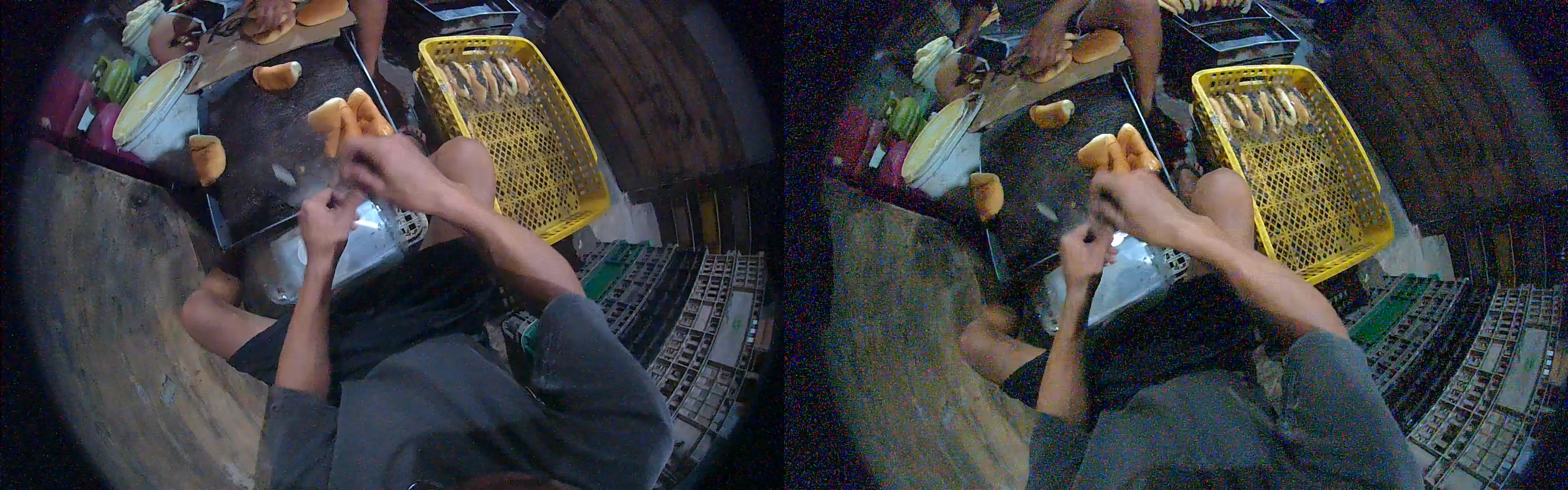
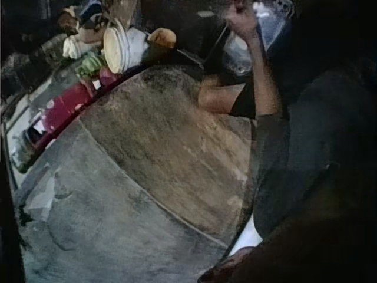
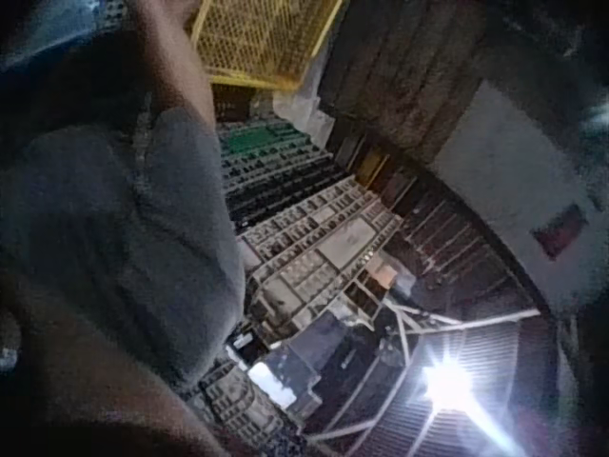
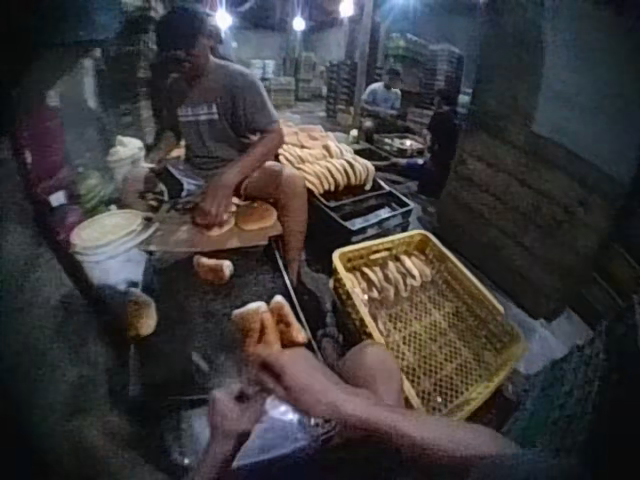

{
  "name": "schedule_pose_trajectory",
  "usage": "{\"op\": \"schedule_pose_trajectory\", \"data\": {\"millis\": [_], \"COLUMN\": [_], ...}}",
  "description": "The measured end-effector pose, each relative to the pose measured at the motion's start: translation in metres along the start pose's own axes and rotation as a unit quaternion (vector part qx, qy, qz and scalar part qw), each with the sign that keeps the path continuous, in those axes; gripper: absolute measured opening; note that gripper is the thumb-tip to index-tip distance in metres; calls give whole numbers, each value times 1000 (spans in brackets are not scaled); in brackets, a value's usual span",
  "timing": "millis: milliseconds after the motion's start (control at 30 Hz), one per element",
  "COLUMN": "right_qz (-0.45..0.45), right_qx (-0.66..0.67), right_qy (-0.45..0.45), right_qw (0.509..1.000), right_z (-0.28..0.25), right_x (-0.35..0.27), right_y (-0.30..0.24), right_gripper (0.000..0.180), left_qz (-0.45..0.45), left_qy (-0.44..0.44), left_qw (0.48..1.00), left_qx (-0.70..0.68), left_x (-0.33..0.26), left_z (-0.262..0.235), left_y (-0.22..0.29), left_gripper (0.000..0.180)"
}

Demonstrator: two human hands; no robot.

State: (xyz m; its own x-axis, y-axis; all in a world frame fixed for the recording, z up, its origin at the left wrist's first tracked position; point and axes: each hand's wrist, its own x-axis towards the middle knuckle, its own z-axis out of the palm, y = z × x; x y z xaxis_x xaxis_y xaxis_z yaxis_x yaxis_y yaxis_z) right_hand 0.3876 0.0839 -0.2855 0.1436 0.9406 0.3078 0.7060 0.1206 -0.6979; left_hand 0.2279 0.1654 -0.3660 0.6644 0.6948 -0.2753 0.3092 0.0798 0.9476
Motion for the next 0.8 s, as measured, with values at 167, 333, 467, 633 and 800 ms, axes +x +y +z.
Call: {"op": "schedule_pose_trajectory", "data": {"millis": [167,333,467,633,800], "right_qz": [204,286,150,15,118], "right_qx": [336,340,161,-376,-308], "right_qy": [96,130,99,27,-180], "right_qw": [915,887,970,926,927], "right_z": [10,26,57,116,160], "right_x": [-6,37,130,263,370], "right_y": [7,6,27,122,238], "right_gripper": [16,27,35,50,49], "left_qz": [-17,47,84,61,59], "left_qy": [-23,216,403,518,471], "left_qw": [791,856,844,734,790], "left_qx": [-611,-468,-343,-435,-388], "left_x": [33,80,116,148,151], "left_z": [-12,-72,-133,-220,-222], "left_y": [-4,-1,9,-21,-16], "left_gripper": [56,38,37,43,66]}}
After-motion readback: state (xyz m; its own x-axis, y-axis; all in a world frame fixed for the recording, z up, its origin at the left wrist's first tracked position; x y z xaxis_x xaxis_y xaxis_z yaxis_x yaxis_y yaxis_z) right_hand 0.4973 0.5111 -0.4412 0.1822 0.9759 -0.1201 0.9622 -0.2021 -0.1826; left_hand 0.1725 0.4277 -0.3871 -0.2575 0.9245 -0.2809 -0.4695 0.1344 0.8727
